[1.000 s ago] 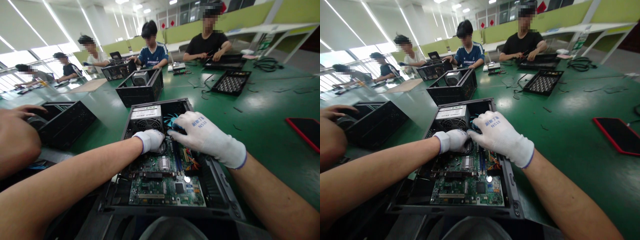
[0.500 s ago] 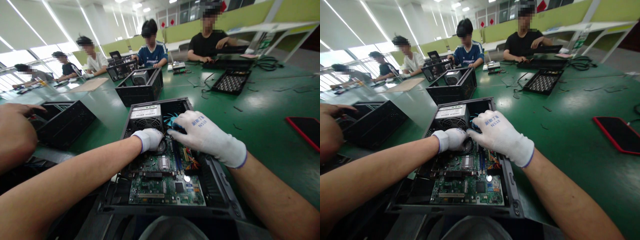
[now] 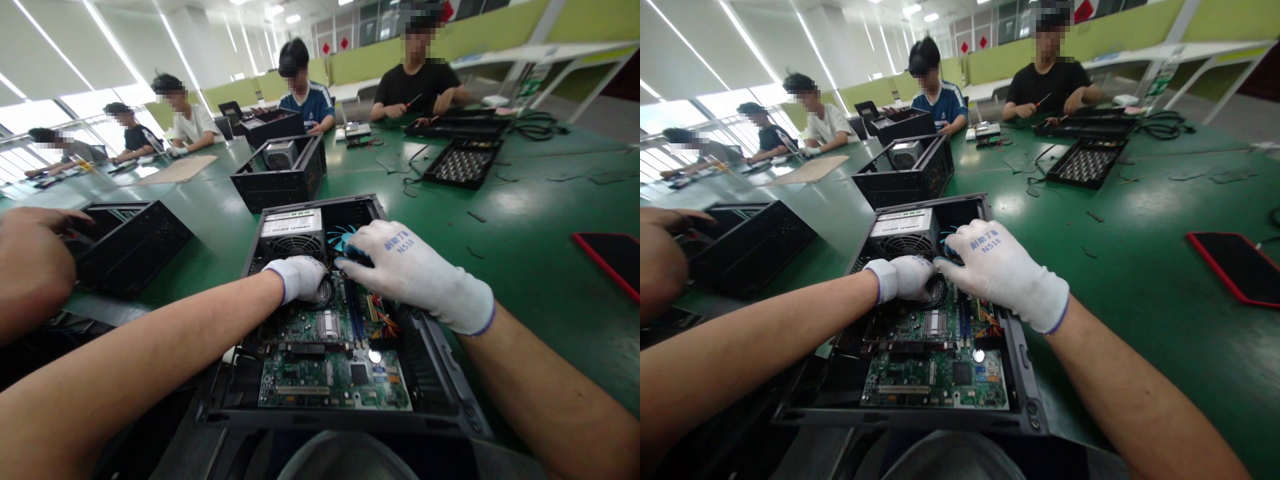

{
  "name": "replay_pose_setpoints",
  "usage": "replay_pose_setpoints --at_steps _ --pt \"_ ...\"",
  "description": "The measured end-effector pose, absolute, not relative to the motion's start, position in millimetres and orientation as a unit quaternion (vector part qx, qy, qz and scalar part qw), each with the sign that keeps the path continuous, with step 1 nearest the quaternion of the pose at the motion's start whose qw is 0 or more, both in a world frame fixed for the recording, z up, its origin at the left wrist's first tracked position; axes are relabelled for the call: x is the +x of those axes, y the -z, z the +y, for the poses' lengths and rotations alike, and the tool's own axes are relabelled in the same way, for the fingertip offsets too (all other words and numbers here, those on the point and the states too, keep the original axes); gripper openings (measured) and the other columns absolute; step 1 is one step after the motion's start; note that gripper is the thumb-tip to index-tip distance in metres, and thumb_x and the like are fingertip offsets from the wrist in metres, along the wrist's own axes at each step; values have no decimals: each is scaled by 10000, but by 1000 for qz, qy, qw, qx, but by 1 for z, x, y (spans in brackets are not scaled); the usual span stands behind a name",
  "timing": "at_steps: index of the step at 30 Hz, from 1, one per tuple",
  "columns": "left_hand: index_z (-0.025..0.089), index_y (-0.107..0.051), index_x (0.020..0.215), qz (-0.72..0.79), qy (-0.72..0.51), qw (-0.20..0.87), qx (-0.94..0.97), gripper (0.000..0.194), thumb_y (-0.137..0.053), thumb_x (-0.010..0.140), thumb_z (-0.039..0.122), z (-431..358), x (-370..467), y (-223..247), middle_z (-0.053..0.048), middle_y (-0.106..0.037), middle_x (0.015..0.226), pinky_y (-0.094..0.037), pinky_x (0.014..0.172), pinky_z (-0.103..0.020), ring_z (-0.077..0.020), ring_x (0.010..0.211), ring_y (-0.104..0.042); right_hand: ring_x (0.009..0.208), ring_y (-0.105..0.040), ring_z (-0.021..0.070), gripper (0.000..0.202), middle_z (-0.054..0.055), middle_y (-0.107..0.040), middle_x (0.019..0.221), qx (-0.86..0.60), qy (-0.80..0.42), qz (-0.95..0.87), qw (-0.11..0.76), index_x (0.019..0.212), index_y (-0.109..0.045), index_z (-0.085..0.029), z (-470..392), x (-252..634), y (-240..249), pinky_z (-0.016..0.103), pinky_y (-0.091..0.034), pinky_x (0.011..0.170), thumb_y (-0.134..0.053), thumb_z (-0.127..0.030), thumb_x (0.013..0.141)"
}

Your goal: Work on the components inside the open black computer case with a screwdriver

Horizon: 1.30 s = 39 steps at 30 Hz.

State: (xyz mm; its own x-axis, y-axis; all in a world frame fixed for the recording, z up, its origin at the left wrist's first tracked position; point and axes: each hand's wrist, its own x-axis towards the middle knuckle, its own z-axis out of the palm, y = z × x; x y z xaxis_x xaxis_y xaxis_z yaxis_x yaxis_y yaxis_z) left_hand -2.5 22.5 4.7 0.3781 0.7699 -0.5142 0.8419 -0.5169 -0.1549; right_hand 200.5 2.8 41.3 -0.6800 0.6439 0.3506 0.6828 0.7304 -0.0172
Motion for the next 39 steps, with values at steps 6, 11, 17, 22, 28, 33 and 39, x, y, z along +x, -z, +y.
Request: replay_pose_setpoints --at_steps 6,11,17,22,28,33,39 --pt "119 -685 1287 493 274 72 822 604 -831 767 388 20 2 -6 -183 -723 1294 -546 1030 -377 -342 1180 -701 956 -626 270 413 125 -730 1009 -361 59 -916 165 1051 -722 -148 3 200 -42 363 -390 835 -528 -513 1028" --pt "130 -661 1326 486 282 82 823 654 -834 750 389 18 4 -9 -185 -720 1303 -569 999 -386 -349 1176 -704 959 -629 272 409 118 -734 993 -373 47 -913 156 1024 -725 -157 2 199 -44 363 -400 841 -538 -521 1023" --pt "137 -677 1301 484 281 87 824 650 -844 726 389 19 5 -11 -179 -741 1267 -584 981 -378 -341 1140 -725 961 -629 255 406 119 -730 1015 -366 44 -913 176 1067 -729 -150 4 200 -39 352 -416 861 -542 -509 1031" --pt "127 -693 1261 484 283 91 823 600 -818 743 401 21 6 -6 -182 -757 1224 -591 974 -382 -341 1118 -735 944 -636 263 399 116 -726 998 -362 37 -913 185 1053 -732 -145 4 201 -39 368 -435 862 -546 -498 1029" --pt "131 -702 1236 481 276 105 826 655 -844 674 438 26 1 -3 -197 -757 1218 -604 947 -408 -365 1102 -737 940 -642 271 385 114 -726 980 -364 31 -911 193 1013 -736 -152 2 201 -39 385 -454 858 -557 -493 1022" --pt "184 -643 1333 493 262 117 821 790 -864 627 462 25 -2 -9 -161 -733 1300 -584 992 -386 -353 1181 -709 936 -641 262 359 98 -725 970 -369 -5 -905 212 986 -728 -171 2 200 -41 392 -469 860 -557 -485 1019" --pt "171 -577 1421 508 231 132 819 838 -780 707 560 20 -3 -21 -189 -686 1380 -574 1007 -410 -364 1231 -685 1026 -645 274 328 111 -720 1064 -399 -80 -870 277 1016 -698 -190 0 201 -41 436 -508 934 -547 -482 1008"
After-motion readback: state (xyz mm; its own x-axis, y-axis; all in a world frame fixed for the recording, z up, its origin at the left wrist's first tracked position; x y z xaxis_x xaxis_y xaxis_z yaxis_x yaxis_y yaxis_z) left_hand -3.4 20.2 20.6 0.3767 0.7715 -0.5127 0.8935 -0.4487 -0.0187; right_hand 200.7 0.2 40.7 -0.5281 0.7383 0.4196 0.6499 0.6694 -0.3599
